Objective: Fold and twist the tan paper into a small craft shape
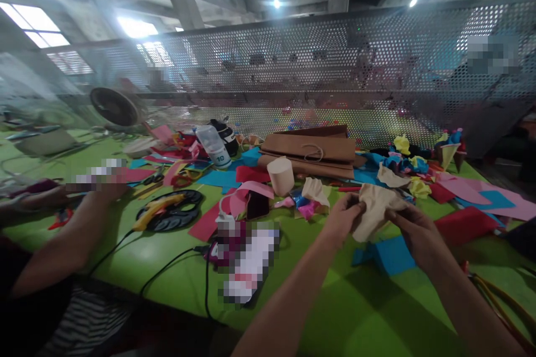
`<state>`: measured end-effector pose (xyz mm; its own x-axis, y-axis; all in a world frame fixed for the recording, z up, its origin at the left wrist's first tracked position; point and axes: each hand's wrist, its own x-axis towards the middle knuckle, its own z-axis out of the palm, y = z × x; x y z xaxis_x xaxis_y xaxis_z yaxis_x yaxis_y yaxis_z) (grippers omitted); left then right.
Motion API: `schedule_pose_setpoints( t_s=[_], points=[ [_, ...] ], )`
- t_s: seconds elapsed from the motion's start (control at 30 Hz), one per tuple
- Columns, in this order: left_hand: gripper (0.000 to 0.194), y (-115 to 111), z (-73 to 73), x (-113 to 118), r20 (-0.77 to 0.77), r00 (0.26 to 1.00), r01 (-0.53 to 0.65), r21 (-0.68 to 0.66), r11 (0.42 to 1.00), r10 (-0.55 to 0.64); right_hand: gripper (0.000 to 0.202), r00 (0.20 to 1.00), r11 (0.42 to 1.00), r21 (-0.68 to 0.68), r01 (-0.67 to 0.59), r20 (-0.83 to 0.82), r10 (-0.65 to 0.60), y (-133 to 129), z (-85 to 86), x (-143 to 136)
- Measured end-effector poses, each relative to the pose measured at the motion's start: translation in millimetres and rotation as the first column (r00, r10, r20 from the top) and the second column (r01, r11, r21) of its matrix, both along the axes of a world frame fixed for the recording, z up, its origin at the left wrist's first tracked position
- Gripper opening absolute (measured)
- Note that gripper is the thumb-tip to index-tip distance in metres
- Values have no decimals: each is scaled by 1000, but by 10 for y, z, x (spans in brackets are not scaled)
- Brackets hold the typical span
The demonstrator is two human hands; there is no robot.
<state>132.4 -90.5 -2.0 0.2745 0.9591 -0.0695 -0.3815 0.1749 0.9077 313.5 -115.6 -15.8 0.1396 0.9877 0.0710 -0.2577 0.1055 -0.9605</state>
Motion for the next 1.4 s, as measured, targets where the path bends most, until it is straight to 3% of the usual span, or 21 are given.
schedule_pose_setpoints(
  t_s=[0.1, 0.27, 0.47, 0.57, 0.7, 0.87, 0.97, 1.1, 1.2, 1.27, 1.4],
  points=[
    [44, -20, -44, 60, 34, 997, 72, 4, 997, -72, 39, 1000, 1000, 23, 15, 0, -15, 24, -51, -32],
    [53, -33, -133, 145, 45, 995, 89, 61, 994, -91, 41, 999, 999, 40, 23, -42, -22, 40, -118, -71],
    [60, -100, -80, 164, 139, 978, 151, 40, 988, -155, 37, 994, 1000, -10, -14, -104, 13, 13, -116, -123],
    [57, -81, -93, 157, 136, 982, 126, 54, 991, -132, 41, 998, 1000, 7, 6, -66, -6, 15, -80, -100],
    [34, -8, -135, 106, -100, 995, 28, 200, 979, -8, 37, 997, 998, 44, 54, 59, -56, 29, -18, -8],
    [13, 3, -140, 31, -461, 881, 125, 434, 892, 101, 53, 980, 999, 23, 27, 199, -31, 28, -4, 54],
    [17, -6, -125, 10, -519, 843, 154, 485, 861, 142, 40, 981, 996, 28, 86, 175, -89, 27, -33, 70],
    [11, 3, -83, -15, -502, 852, 134, 481, 866, 147, 40, 989, 991, 44, 129, 63, -132, 40, -41, 90],
    [29, -9, -34, -48, -453, 876, 86, 481, 872, 163, 47, 992, 995, 38, 95, 85, -98, 56, -20, 107],
    [47, -25, -2, -72, -448, 884, 108, 479, 871, 137, 56, 989, 1000, 1, 8, 147, -8, 63, -14, 127],
    [57, -15, 14, -100, -415, 904, 109, 450, 886, 100, 43, 974, 994, -94, -55, 216, 74, 63, -36, 165]
  ],
)
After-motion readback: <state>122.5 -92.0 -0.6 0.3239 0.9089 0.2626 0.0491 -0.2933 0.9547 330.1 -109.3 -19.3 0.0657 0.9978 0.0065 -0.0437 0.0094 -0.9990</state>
